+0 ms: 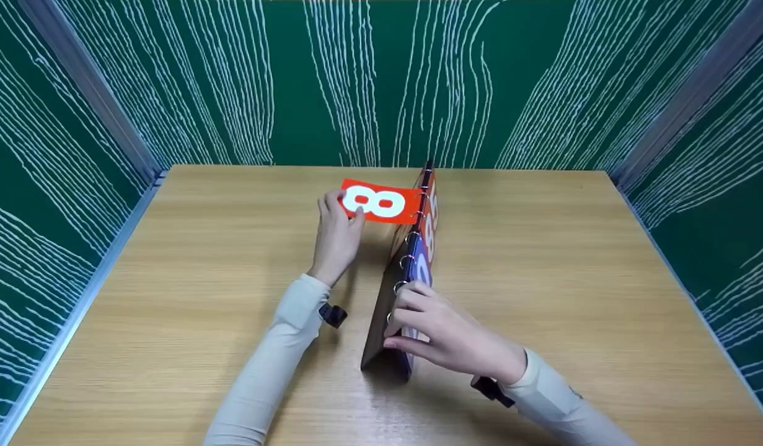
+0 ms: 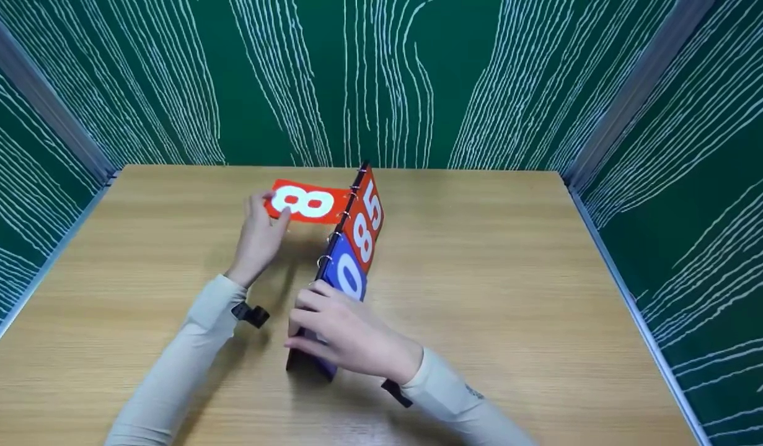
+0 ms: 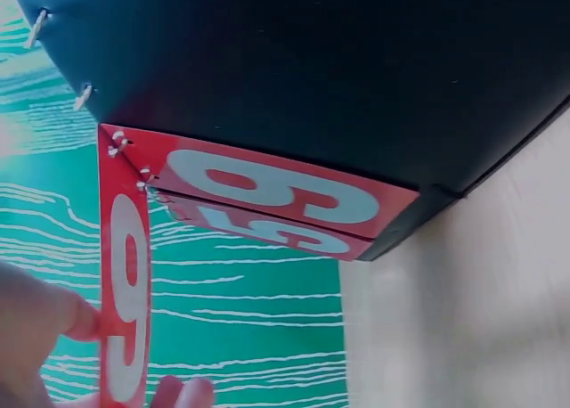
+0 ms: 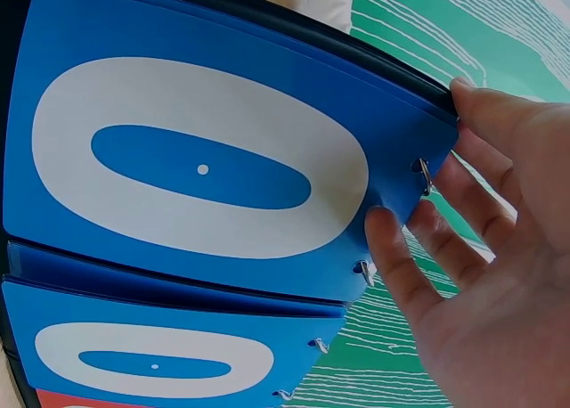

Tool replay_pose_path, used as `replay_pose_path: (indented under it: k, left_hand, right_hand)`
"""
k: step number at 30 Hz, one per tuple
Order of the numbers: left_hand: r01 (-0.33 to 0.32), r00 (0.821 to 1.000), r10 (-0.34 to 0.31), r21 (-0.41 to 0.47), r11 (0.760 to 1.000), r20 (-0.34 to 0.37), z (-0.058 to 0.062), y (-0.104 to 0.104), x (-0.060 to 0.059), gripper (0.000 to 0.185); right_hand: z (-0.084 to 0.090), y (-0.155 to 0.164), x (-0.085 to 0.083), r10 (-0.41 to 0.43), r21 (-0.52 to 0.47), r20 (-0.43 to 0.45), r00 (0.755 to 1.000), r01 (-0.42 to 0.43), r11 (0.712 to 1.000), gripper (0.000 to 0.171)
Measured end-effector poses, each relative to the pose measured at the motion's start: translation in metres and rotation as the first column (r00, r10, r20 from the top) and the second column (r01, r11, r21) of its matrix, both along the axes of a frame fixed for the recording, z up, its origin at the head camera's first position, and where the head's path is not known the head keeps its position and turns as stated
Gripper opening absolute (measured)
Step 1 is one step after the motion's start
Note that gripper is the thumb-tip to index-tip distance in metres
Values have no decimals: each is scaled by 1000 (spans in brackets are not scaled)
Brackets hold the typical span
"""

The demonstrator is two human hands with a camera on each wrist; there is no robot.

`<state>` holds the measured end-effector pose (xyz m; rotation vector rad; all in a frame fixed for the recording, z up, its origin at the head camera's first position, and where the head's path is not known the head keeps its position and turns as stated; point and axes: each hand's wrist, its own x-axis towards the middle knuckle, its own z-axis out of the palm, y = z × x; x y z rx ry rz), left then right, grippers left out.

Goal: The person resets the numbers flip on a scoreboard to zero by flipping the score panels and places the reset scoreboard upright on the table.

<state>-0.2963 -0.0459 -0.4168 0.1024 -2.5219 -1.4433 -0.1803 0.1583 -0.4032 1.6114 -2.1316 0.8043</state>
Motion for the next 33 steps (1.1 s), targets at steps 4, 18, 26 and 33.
replay_pose_path:
  k: [4, 18, 26, 33]
  left_hand:
    - [4, 996, 4, 86, 996, -90, 7, 1, 2, 53]
    - [208, 943, -159, 144, 967, -292, 39, 22, -2, 75]
    - [335, 910, -306, 62, 940, -281, 44, 35, -10, 70]
    - [420, 876, -426, -76, 904, -227, 47, 39, -13, 67]
  right_hand:
    - [0, 0, 0, 8, -2, 13, 1000, -8, 1000, 13]
    - [1, 1, 1, 0, 1, 21, 1000, 0, 1000, 13]
    - [0, 1, 2, -8, 32, 68, 998, 6, 999, 11]
    - [1, 0, -1, 2, -4, 8, 1000, -2, 1000, 19]
